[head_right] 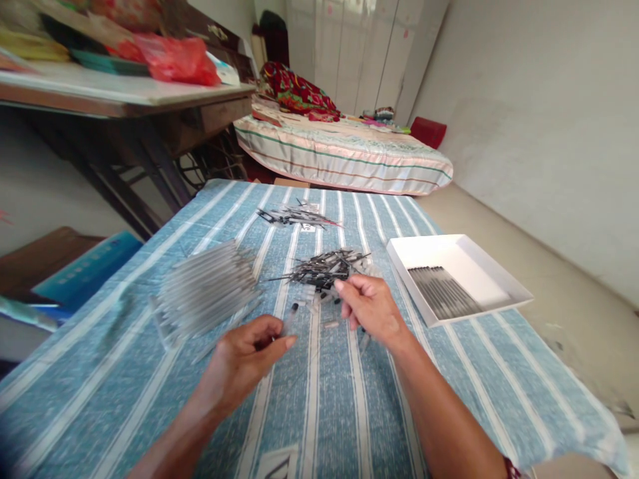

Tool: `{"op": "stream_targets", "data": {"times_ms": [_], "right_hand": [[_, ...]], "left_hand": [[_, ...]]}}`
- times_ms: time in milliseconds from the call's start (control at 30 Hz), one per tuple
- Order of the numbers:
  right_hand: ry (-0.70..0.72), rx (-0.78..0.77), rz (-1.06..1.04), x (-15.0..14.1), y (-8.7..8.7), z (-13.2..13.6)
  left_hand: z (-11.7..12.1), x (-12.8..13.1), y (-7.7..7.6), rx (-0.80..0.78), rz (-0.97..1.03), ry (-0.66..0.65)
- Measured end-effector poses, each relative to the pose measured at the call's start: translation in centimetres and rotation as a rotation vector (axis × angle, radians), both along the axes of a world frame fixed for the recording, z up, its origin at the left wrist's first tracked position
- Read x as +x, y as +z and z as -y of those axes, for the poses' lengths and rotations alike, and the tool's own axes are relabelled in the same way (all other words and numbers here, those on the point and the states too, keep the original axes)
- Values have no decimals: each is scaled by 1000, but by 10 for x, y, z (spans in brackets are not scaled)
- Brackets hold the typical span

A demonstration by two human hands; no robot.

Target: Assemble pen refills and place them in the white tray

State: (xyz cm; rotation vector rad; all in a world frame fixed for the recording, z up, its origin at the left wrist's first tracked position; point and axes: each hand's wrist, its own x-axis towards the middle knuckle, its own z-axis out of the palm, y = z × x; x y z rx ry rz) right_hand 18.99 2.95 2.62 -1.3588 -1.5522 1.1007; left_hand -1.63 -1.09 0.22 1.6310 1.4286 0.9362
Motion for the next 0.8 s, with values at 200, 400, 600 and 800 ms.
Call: {"op": "stream_targets", "data": {"times_ms": [200, 400, 600, 800], "right_hand": [[-78, -63, 216, 30, -16, -3], [26, 6, 497, 37, -36, 1], [70, 49, 774, 32, -34, 3], [239, 119, 927, 8, -31, 9]], "left_hand": [[-4, 2, 1, -167, 351, 116], [-6, 4, 8, -213, 447, 226], [-6, 3, 10, -226, 489, 235], [-6, 2, 8, -209, 564, 234]]}}
